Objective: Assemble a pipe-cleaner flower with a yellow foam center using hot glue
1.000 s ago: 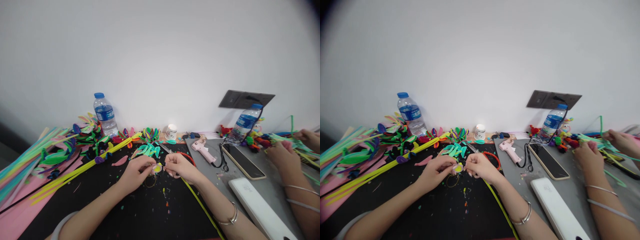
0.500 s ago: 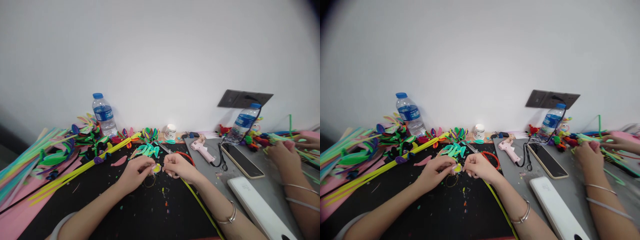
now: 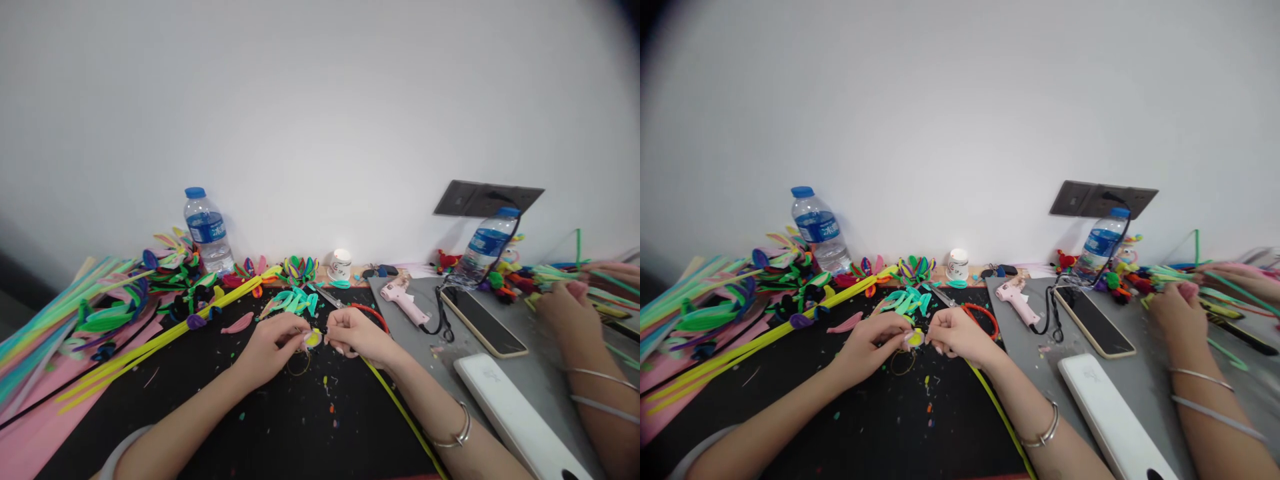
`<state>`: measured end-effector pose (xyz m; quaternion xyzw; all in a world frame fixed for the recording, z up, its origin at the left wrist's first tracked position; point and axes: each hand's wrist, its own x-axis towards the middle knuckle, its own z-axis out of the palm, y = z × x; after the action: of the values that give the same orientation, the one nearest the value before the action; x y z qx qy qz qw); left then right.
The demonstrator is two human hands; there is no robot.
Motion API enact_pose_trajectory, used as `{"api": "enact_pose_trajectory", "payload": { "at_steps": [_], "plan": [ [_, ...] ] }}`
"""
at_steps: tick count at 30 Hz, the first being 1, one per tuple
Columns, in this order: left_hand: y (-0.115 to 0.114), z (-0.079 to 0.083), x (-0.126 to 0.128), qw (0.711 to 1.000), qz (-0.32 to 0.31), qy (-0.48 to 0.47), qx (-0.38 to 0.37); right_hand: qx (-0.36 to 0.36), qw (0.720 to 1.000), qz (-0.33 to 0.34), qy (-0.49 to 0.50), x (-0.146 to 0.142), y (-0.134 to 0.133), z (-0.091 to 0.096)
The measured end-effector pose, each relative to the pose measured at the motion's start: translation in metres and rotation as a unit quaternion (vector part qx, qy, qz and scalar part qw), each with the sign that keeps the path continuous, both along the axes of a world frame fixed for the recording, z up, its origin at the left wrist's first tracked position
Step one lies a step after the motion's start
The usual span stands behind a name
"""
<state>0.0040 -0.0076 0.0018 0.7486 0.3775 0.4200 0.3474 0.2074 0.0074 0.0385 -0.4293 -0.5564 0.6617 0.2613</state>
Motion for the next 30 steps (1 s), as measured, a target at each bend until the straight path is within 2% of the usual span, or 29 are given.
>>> {"api": "enact_pose_trajectory", "payload": {
  "at_steps": [21,30],
  "plan": [
    [-0.0010,-0.0010,-0.0004,1.000,-0.002,0.008,0.016,-0.006,1.000,0.010,-0.008,0.0003,-0.0001,0.0006],
    [-0.0004,0.0025,-0.0006,0.993,-0.003,0.059,0.103,-0.026,0.999,0.023,-0.005,0.0039,0.0010,0.0014]
  ]
}}
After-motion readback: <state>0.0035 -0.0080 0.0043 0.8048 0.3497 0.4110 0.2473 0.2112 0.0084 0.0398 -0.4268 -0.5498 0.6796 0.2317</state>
